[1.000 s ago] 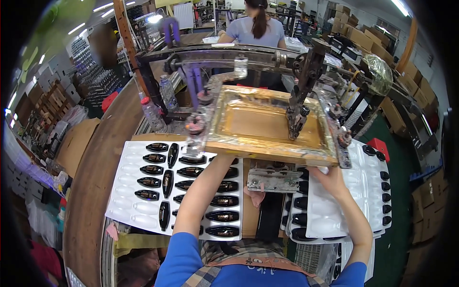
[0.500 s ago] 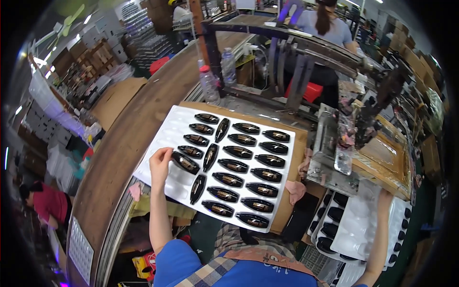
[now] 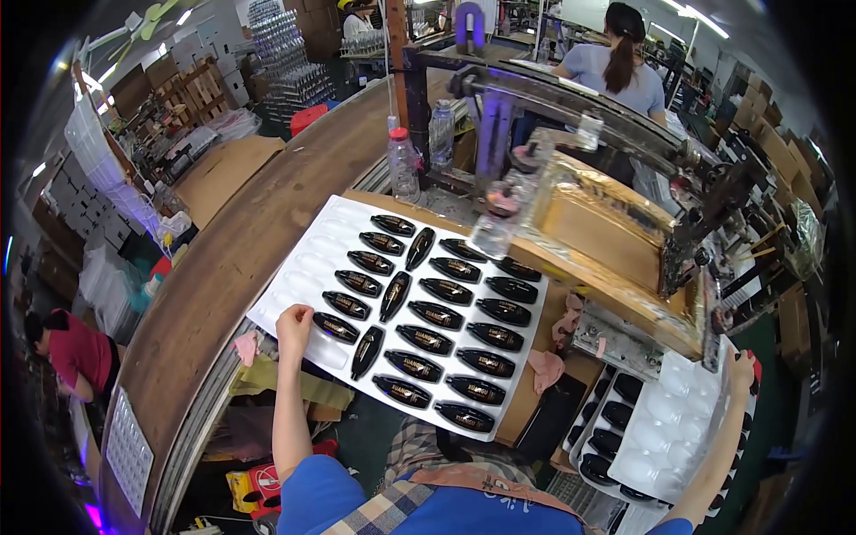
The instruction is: Placing small plastic parts into a tray for industrial printing and then operating the printing press.
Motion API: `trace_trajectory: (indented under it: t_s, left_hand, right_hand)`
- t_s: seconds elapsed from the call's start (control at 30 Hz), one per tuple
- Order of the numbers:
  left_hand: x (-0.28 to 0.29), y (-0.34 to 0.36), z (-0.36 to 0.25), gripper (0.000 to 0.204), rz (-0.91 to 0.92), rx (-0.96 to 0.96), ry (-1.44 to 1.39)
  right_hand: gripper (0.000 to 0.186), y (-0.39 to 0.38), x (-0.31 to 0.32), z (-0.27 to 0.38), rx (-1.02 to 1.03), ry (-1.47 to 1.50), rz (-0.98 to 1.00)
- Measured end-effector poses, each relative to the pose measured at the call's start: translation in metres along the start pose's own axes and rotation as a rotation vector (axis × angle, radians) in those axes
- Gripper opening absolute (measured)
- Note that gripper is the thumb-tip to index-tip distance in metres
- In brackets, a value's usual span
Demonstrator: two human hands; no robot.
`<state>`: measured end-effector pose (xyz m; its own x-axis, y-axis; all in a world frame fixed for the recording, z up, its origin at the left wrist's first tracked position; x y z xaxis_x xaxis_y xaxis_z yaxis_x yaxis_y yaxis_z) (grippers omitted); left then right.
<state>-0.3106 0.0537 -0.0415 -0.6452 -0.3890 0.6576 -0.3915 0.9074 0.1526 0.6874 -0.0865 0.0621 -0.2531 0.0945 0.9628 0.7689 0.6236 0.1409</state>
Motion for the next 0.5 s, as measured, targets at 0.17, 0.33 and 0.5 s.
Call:
trace_trajectory:
  t_s: [0.17, 0.33, 0.5]
  left_hand:
    - [0.009, -0.010, -0.080, 0.012, -0.245, -0.192, 0.155]
    - [-0.081, -0.024, -0.227, 0.011, 0.160, -0.540, -0.273]
    - [-0.175, -0.075, -0.362, 0.015, 0.508, -0.946, -0.483]
  right_hand:
    - [0.042, -0.005, 0.009, -0.011, 0.060, 0.208, -0.149]
    - [0.029, -0.039, 0.037, -0.007, 0.213, 0.362, -0.278]
    - [0.030, -0.131, 0.097, 0.052, 0.398, 1.044, -0.236]
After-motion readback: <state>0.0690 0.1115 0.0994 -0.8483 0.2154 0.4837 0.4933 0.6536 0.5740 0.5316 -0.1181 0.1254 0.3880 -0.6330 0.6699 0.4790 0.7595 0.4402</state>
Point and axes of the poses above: each hand's wrist, its own y-axis towards the middle knuckle, its own x-axis out of the back of the hand, z = x × y, the point moved 7 cm from there along y, towards the middle knuckle, and after that the axes turned 3 degrees about z, right-handed, at the moved point
